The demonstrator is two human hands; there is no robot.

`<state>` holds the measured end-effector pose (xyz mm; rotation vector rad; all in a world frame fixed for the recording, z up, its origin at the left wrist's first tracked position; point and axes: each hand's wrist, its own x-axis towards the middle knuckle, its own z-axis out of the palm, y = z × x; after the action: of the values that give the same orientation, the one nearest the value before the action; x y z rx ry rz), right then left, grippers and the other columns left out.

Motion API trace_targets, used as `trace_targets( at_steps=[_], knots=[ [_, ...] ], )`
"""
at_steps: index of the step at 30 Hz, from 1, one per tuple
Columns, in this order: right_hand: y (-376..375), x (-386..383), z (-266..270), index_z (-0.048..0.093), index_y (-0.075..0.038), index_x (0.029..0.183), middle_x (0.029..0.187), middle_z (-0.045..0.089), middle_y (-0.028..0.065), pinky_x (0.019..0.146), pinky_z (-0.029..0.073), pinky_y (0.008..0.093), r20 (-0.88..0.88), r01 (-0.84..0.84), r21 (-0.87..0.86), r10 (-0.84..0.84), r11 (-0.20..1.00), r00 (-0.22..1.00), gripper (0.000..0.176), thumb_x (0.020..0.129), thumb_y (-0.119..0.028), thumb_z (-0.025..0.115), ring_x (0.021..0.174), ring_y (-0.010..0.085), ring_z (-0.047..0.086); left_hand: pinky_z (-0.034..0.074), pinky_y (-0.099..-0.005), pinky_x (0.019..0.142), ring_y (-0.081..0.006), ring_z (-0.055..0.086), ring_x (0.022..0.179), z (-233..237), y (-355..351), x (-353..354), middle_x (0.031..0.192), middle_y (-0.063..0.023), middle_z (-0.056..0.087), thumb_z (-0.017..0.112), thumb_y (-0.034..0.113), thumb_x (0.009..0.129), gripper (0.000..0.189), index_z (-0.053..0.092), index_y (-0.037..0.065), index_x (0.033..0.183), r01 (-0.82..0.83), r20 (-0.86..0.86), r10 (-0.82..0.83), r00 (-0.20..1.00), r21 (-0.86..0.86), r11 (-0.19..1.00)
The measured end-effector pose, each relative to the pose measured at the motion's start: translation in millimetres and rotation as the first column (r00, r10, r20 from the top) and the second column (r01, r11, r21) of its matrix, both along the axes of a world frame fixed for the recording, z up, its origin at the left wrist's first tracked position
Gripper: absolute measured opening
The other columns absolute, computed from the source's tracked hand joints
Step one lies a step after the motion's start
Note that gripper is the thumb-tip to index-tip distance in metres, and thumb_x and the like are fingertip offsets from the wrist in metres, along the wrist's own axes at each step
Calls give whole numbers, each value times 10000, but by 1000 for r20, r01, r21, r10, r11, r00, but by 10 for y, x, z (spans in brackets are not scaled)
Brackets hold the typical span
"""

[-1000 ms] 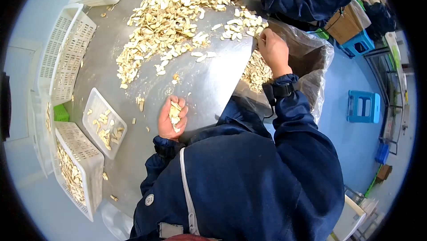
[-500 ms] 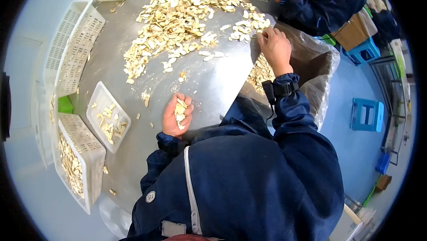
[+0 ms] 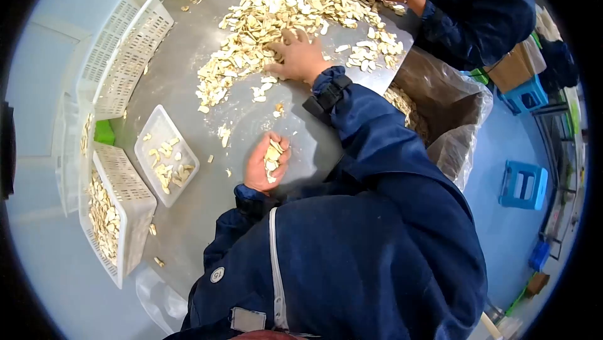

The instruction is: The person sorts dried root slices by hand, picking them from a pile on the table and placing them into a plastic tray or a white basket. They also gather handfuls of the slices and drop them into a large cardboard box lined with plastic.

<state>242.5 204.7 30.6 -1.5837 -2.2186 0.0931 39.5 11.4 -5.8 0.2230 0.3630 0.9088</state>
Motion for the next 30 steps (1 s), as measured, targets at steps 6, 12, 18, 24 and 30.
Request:
trace_targets(
  at_steps=[6, 12, 18, 24, 30],
  knots=[
    [-245, 440, -53, 669, -221, 1333, 1354, 657, 168, 1021, 529, 459, -219, -94, -143, 62, 985, 974, 385, 955, -286, 703, 1248, 363, 631, 444, -217, 446, -168, 589, 799, 11, -12, 0, 1050, -116, 604, 453, 331, 1136, 283, 566, 71, 1121, -11, -15, 10, 1000, -41, 999],
    [-598, 1157, 55, 580, -100, 1441, 1223, 704, 197, 982, 537, 415, -378, 158, -121, -192, 980, 905, 491, 953, -79, 627, 1144, 369, 683, 439, -219, 436, -164, 600, 796, 63, 11, 13, 1046, -115, 608, 462, 335, 1133, 289, 573, 70, 1108, 14, -47, -17, 999, -55, 998],
    [-696, 1357, 183, 609, -90, 1396, 1207, 708, 198, 976, 535, 426, -354, 257, -228, -326, 939, 876, 429, 968, -70, 621, 1121, 375, 680, 435, -217, 426, -163, 602, 792, 64, 12, 15, 1041, -114, 592, 460, 332, 1133, 284, 562, 69, 1111, 8, -16, -9, 1000, -36, 999],
    [-823, 1445, 201, 587, -100, 1432, 1237, 708, 219, 983, 535, 426, -351, 212, -134, -247, 968, 903, 450, 986, -44, 561, 1186, 380, 673, 438, -215, 421, -160, 593, 791, 76, 15, 28, 1039, -117, 576, 448, 324, 1137, 279, 551, 64, 1119, 2, -7, -2, 1000, -20, 1000],
    [-908, 1487, 213, 559, -97, 1452, 1266, 695, 229, 981, 536, 421, -334, 317, -212, -373, 924, 865, 506, 962, 11, 503, 1188, 384, 672, 438, -212, 421, -167, 586, 792, 38, 29, 18, 1039, -120, 574, 449, 316, 1135, 273, 553, 64, 1126, 15, 7, -15, 1000, -8, 1000]
  ],
)
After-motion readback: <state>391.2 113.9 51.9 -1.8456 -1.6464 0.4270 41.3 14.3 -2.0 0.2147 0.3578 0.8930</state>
